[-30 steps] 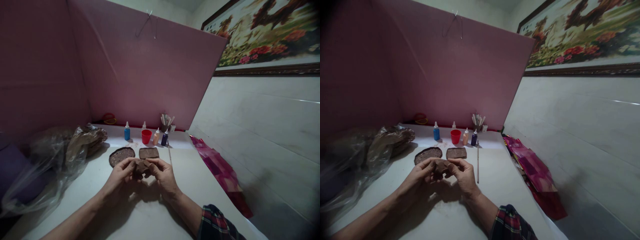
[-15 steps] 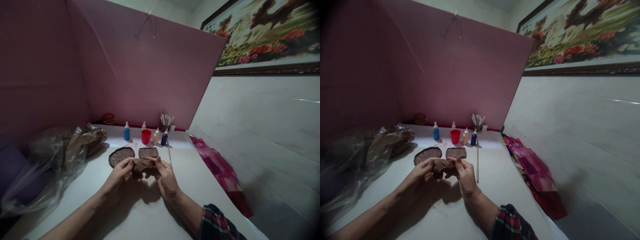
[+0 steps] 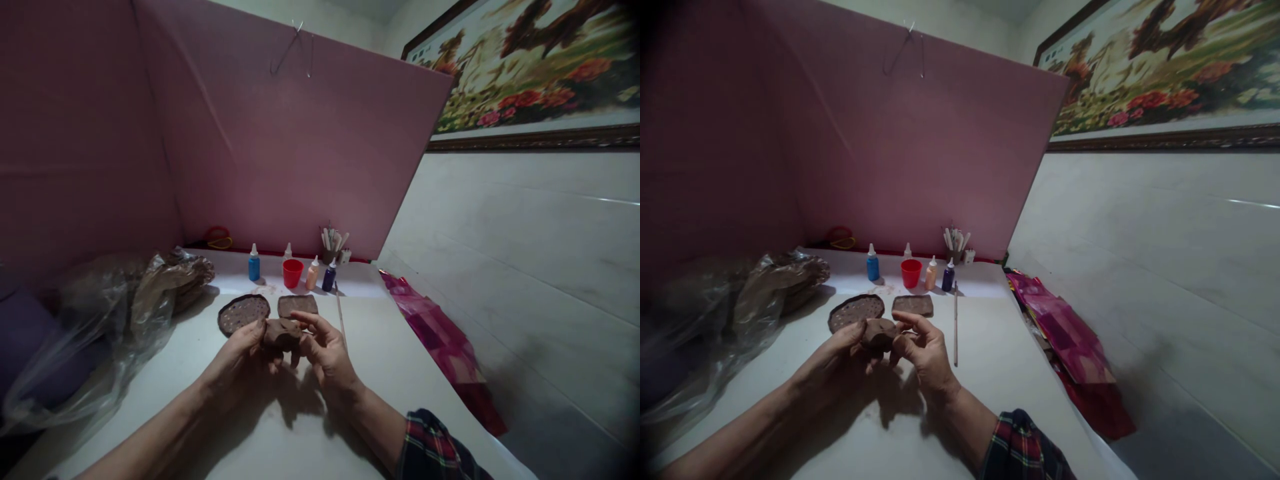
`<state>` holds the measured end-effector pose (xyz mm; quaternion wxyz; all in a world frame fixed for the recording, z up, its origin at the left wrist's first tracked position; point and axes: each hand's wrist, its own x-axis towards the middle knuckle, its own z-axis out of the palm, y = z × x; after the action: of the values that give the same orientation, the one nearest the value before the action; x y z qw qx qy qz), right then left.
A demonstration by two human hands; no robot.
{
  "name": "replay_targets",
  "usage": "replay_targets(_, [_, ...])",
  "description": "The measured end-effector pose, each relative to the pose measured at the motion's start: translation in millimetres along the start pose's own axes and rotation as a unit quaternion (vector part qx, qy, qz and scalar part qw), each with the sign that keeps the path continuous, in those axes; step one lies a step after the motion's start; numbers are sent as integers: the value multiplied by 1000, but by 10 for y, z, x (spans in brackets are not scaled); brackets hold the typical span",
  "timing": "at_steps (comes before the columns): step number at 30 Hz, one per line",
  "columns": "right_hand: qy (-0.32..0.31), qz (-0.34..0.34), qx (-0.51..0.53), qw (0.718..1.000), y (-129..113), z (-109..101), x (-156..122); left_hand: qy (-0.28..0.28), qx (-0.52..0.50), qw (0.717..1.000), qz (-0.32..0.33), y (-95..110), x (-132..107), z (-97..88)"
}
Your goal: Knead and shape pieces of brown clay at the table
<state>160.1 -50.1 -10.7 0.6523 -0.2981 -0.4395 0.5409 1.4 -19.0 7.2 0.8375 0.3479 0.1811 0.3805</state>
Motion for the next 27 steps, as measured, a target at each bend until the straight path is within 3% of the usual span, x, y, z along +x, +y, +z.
replay_targets(4, [-11,-34,-52,998,7,0,6,-1,45,999,-10,10,-8,-26])
replay_targets(12, [49,-49,-75,995,-39,70,-40,13,70,997,7,6,-11,14])
replay_targets(19, [72,-62,-128,987,-59,100,-52,63,76,995,28,0,29,7])
replay_targets(27, [69,2,-159,985,-61,94,-26,124,119,984,49,-28,25,49])
